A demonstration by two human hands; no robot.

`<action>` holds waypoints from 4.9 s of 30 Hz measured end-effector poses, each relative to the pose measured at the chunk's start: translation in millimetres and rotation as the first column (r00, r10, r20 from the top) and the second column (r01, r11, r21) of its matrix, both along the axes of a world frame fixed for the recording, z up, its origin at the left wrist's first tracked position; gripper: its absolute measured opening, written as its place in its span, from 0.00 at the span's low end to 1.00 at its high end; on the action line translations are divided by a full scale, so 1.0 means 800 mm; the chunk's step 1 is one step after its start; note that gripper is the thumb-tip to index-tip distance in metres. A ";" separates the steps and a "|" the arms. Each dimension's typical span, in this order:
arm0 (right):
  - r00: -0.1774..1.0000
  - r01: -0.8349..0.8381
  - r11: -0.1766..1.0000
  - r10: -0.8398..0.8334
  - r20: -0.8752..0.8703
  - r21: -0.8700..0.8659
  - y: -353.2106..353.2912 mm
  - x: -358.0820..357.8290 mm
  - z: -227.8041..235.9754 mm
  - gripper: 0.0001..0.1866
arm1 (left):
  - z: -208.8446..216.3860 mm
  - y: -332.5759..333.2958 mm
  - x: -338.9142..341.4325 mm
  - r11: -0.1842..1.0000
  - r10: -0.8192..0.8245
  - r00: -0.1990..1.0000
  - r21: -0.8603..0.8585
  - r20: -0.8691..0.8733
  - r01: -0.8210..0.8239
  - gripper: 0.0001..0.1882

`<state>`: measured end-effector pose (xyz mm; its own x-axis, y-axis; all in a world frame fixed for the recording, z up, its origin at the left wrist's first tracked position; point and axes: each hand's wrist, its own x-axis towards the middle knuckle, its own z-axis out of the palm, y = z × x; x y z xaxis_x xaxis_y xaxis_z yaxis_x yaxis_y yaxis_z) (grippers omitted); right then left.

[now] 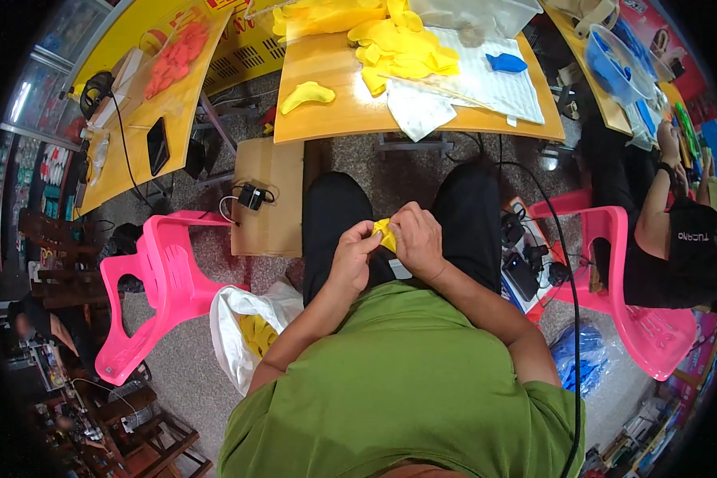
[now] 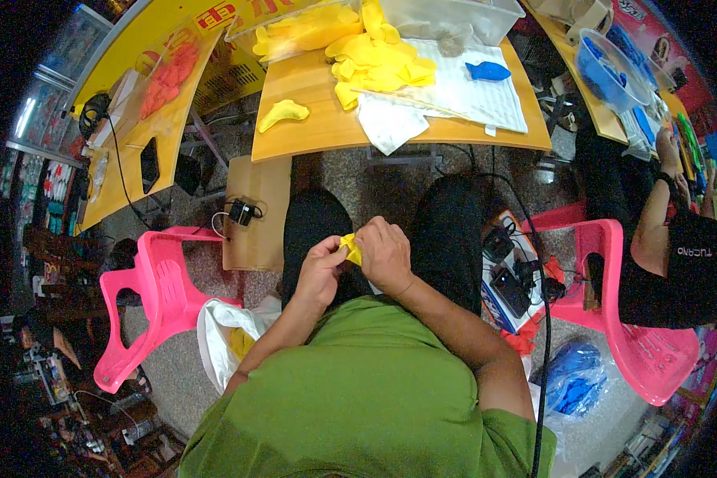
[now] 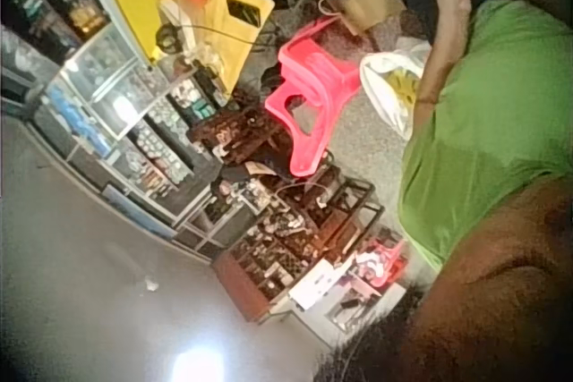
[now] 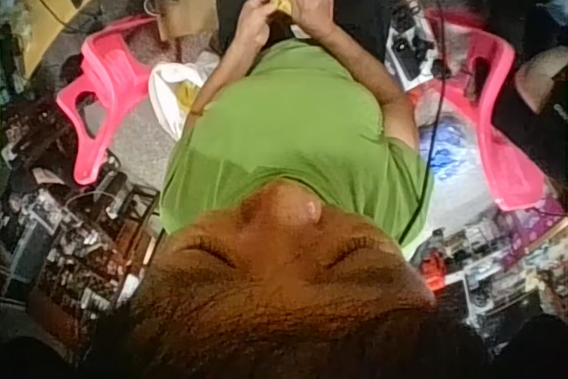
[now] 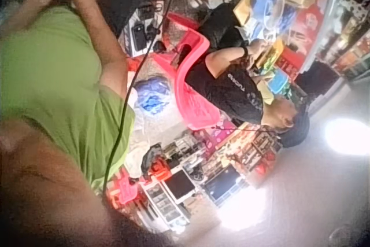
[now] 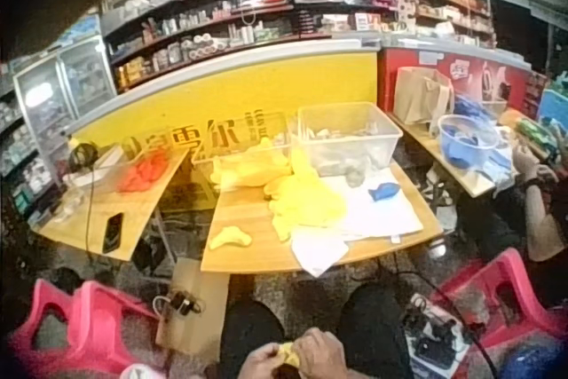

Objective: Stuffing and assembling yellow banana-shaped plush toys by adding padding and attaching them to sticks or bagging them.

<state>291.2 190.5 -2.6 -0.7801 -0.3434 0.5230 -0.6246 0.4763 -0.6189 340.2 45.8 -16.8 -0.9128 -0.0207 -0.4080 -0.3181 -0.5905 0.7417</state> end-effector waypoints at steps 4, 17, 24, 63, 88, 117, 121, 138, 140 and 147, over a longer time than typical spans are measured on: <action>0.991 0.056 0.998 -0.052 0.124 -0.030 0.001 -0.002 -0.014 0.05 | 0.015 -0.002 0.001 0.976 -0.210 0.978 0.061 -0.002 0.210 0.10; 0.986 -0.134 0.981 0.147 0.082 -0.139 0.011 0.000 0.027 0.10 | 0.013 -0.009 -0.007 0.985 -0.155 0.987 0.084 0.031 0.151 0.13; 0.963 0.135 0.971 -0.083 0.256 -0.195 0.010 -0.013 0.010 0.06 | 0.034 0.015 -0.005 0.989 -0.028 0.997 0.143 -0.074 0.039 0.23; 0.592 0.142 0.809 0.393 0.704 -0.571 0.020 -0.025 0.033 0.03 | 0.052 0.005 -0.029 0.999 0.050 0.996 -0.012 -0.074 -0.051 0.04; 0.995 -0.048 0.943 0.073 0.064 -0.330 0.012 -0.048 0.057 0.06 | 0.030 -0.041 -0.068 0.913 0.226 0.972 0.332 0.068 -0.236 0.01; 0.967 -0.094 0.995 0.081 0.242 0.041 0.073 -0.062 0.079 0.03 | 0.049 -0.075 -0.107 0.894 0.429 0.891 0.212 -0.151 -0.394 0.14; 0.952 -0.060 0.998 0.056 0.300 0.004 0.079 -0.037 0.067 0.03 | 0.054 -0.069 -0.109 0.892 0.427 0.888 0.238 -0.170 -0.383 0.13; 0.812 -0.035 0.979 0.145 0.566 -0.201 0.043 0.002 0.060 0.03 | 0.089 -0.017 -0.076 0.965 0.240 0.891 -0.005 -0.385 -0.262 0.15; 0.791 -0.063 0.965 0.204 0.577 -0.255 0.038 0.004 0.052 0.03 | 0.093 -0.012 -0.073 0.967 0.183 0.900 -0.092 -0.396 -0.237 0.14; 0.719 0.002 0.926 0.262 0.644 -0.379 0.049 0.004 0.039 0.04 | 0.114 -0.011 -0.070 0.979 0.163 0.904 -0.046 -0.394 -0.197 0.10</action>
